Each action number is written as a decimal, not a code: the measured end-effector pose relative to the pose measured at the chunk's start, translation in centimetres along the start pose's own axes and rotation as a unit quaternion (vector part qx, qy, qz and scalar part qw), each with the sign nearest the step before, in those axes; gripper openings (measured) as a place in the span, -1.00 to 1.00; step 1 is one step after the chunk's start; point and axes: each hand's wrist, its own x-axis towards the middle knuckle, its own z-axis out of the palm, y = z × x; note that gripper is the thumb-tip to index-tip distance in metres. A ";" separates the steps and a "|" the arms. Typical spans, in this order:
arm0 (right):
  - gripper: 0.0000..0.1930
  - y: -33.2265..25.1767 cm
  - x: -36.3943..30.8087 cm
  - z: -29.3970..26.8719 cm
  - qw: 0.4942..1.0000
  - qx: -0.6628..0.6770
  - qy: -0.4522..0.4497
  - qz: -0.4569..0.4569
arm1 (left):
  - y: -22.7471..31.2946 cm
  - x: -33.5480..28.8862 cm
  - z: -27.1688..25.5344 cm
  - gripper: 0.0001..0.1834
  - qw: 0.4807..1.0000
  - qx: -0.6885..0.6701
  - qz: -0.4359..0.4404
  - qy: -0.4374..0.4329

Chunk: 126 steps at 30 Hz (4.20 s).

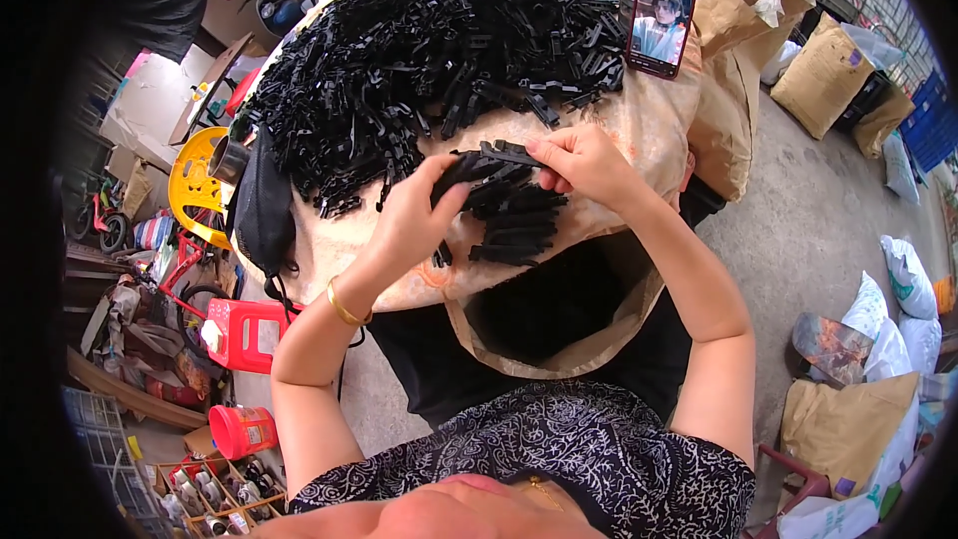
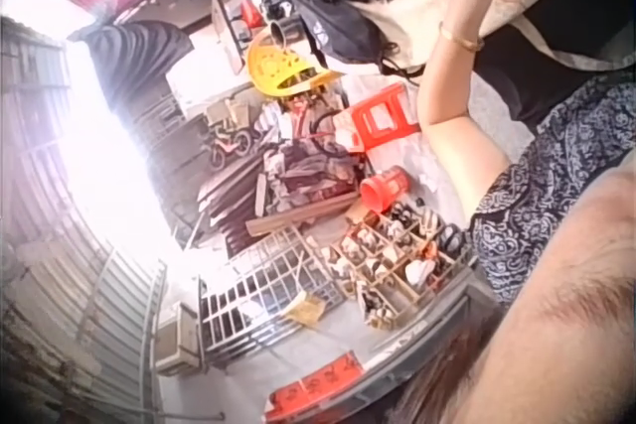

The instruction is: The person assembles small black plastic components by picking pieces from a large pile, fitting them together by hand, and stacking the assembled parts on the table.

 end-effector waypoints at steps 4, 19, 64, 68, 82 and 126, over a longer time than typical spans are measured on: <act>-0.67 0.1 0.5 0.3 1.000 0.000 -0.007 0.011 | -1.1 -1.9 1.6 -0.69 0.977 0.149 0.133 0.077; -0.53 -1.2 1.3 2.9 0.900 -0.279 -0.092 -0.321 | -1.1 -5.8 0.7 -0.16 0.961 0.225 0.145 0.071; -0.82 -1.0 12.7 5.7 0.730 -0.440 0.031 -0.523 | -8.3 12.3 -3.1 -0.48 0.921 0.244 -0.037 0.301; -0.87 -0.5 13.4 3.4 0.827 -0.310 0.116 -0.454 | -7.6 12.8 -3.7 -0.52 0.960 0.170 -0.008 0.224; -0.84 -1.3 12.7 2.9 0.976 0.089 0.070 -0.188 | -5.5 6.2 -5.0 -0.77 0.942 0.283 0.138 0.115; -0.60 -2.0 10.1 5.0 0.922 -0.223 -0.027 -0.317 | -5.2 4.8 -4.0 -0.72 0.990 -0.111 0.002 0.085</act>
